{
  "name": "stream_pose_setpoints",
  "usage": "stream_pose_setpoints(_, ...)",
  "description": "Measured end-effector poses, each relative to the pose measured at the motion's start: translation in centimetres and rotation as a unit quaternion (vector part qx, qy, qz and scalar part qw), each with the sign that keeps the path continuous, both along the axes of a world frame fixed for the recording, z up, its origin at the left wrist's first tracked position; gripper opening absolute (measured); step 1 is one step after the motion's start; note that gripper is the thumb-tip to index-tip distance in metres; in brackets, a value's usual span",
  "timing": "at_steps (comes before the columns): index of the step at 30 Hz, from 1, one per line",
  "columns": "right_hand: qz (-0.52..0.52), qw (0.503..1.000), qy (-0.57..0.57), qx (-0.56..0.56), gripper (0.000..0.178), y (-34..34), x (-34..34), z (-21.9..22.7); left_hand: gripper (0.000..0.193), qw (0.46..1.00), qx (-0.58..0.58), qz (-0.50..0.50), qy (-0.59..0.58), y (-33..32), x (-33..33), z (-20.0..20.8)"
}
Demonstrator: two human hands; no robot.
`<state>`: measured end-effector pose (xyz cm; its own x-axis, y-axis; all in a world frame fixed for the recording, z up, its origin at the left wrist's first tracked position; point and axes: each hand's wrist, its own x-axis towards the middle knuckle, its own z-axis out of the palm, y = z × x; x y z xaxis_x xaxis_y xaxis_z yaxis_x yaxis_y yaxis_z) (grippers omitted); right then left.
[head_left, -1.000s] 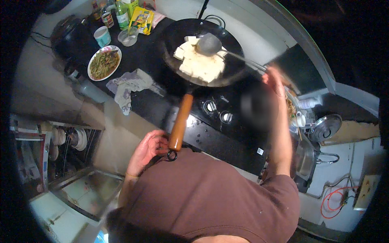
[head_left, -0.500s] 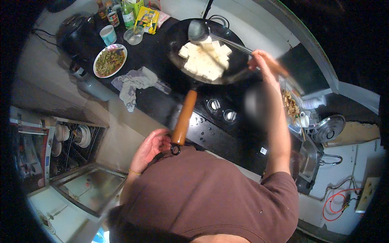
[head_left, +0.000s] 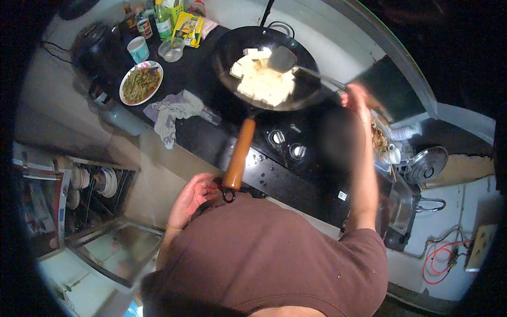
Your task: The person is frying slices of tofu in a wok. They use a spatula to flip each piece over on the heated surface.
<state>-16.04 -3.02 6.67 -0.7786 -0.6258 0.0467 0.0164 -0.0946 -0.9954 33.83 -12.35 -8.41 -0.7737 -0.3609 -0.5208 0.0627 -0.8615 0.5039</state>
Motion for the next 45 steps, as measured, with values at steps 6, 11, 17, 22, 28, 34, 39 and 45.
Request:
stream_pose_setpoints(6, 0.036, 0.999, -0.031, 0.009, 0.028, -0.1, -1.8, -0.8, 0.037, 1.000, 0.011, 0.006, -0.007, -0.3, 0.4, -0.6)
stream_pose_setpoints(11, 0.042, 0.998, -0.026, 0.030, 0.028, -0.6, -4.2, -1.7, 0.036, 0.999, 0.048, 0.021, 0.000, -0.4, 1.0, -1.3)
stream_pose_setpoints(17, 0.039, 0.997, -0.064, 0.016, 0.028, -0.4, -4.3, -1.5, 0.037, 0.999, 0.010, 0.027, 0.016, -0.5, 1.3, -1.0)
stream_pose_setpoints(22, 0.102, 0.993, -0.042, -0.047, 0.026, 0.2, -0.7, 0.3, 0.031, 0.998, 0.048, 0.037, 0.024, -0.7, 1.2, -1.4)
stream_pose_setpoints(28, 0.145, 0.983, 0.104, 0.054, 0.023, 2.3, 5.9, 8.1, 0.031, 0.999, 0.026, 0.004, -0.020, -0.9, 0.3, -1.3)
stream_pose_setpoints(34, 0.173, 0.938, 0.266, 0.139, 0.022, 7.4, 7.5, 14.2, 0.032, 0.998, 0.049, -0.008, -0.033, -0.9, 0.0, -1.9)
stream_pose_setpoints(39, 0.114, 0.926, 0.331, 0.140, 0.019, 8.4, 8.1, 15.1, 0.032, 0.997, 0.047, -0.020, -0.060, -0.9, -0.4, -3.0)
stream_pose_setpoints(45, 0.016, 0.998, 0.048, -0.028, 0.026, 4.1, 3.7, 5.7, 0.034, 0.997, 0.037, -0.032, -0.055, -1.4, -0.8, -2.9)
